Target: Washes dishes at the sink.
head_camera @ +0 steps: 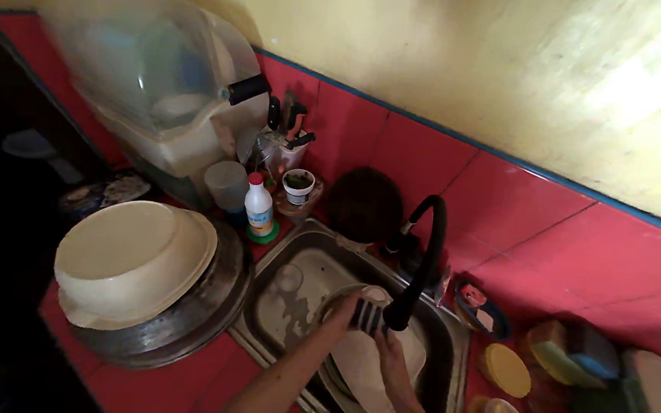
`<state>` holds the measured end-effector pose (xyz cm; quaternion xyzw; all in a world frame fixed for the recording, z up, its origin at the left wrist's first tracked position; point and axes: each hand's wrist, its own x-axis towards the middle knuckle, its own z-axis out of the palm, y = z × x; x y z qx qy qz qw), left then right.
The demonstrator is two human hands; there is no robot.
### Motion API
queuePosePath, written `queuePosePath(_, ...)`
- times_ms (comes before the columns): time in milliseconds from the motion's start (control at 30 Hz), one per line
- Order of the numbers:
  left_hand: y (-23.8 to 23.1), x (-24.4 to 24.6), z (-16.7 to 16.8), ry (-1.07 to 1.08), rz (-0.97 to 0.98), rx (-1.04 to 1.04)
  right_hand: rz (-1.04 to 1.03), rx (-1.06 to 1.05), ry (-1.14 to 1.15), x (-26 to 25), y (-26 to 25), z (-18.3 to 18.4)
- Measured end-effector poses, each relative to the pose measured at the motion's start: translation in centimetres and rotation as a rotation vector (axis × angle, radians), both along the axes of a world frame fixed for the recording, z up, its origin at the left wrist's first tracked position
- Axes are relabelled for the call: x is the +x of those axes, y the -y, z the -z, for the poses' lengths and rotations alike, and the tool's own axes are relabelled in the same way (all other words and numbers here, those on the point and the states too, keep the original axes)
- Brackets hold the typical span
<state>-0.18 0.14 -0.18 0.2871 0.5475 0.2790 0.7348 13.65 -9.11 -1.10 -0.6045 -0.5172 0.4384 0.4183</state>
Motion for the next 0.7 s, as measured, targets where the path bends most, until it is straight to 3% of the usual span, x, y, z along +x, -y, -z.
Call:
queuePosePath(67,0.8,0.1,-0.5,-0.258,0.167,0.459,0.310,-0.320,-0.612,-0.4,-1.4,-1.1)
queuePosePath(133,1.1,0.0,-0.5,-0.335,0.251,0.718,0.483,-0.499,-0.905,0.1,-2.1,-1.3)
queuePosePath(167,0.7,0.1,-0.4,-0.321,0.242,0.727,0.546,-0.517,-0.938,-0.2,-2.6,-1.9)
queuePosePath(233,0.1,0.6,0.0,-0.242,0.180,0.541,0.684,-0.426,-0.799,-2.8,-2.6,-4.0)
queuePosePath(300,-0.4,1.0,0.2,-0.078,0.079,0.255,0.654,-0.180,-0.420,-6.0,-1.3,-4.8)
queuePosePath(367,-1.1,1.0,0.2,0.124,0.033,0.013,0.328,0.135,0.121,-6.0,0.7,-2.0)
queuePosePath(433,-2.0,0.0,0.4,0.234,0.100,-0.135,0.008,0.522,0.633,-2.7,1.0,1.7)
queuePosePath(500,-2.3,-0.7,0.6,0.237,0.124,-0.187,-0.167,0.742,0.889,0.3,-0.1,2.8)
queuePosePath(567,-2.0,-0.9,1.7,0.271,0.064,-0.191,-0.133,0.554,0.709,-0.9,-0.1,1.4)
queuePosePath(667,-1.4,0.2,2.5,0.377,0.027,-0.148,0.287,0.108,0.045,-5.7,-0.6,-2.6)
queuePosePath(700,-1.4,0.4,2.0,0.344,0.058,-0.151,0.302,0.111,0.039,-6.3,-0.4,-2.5)
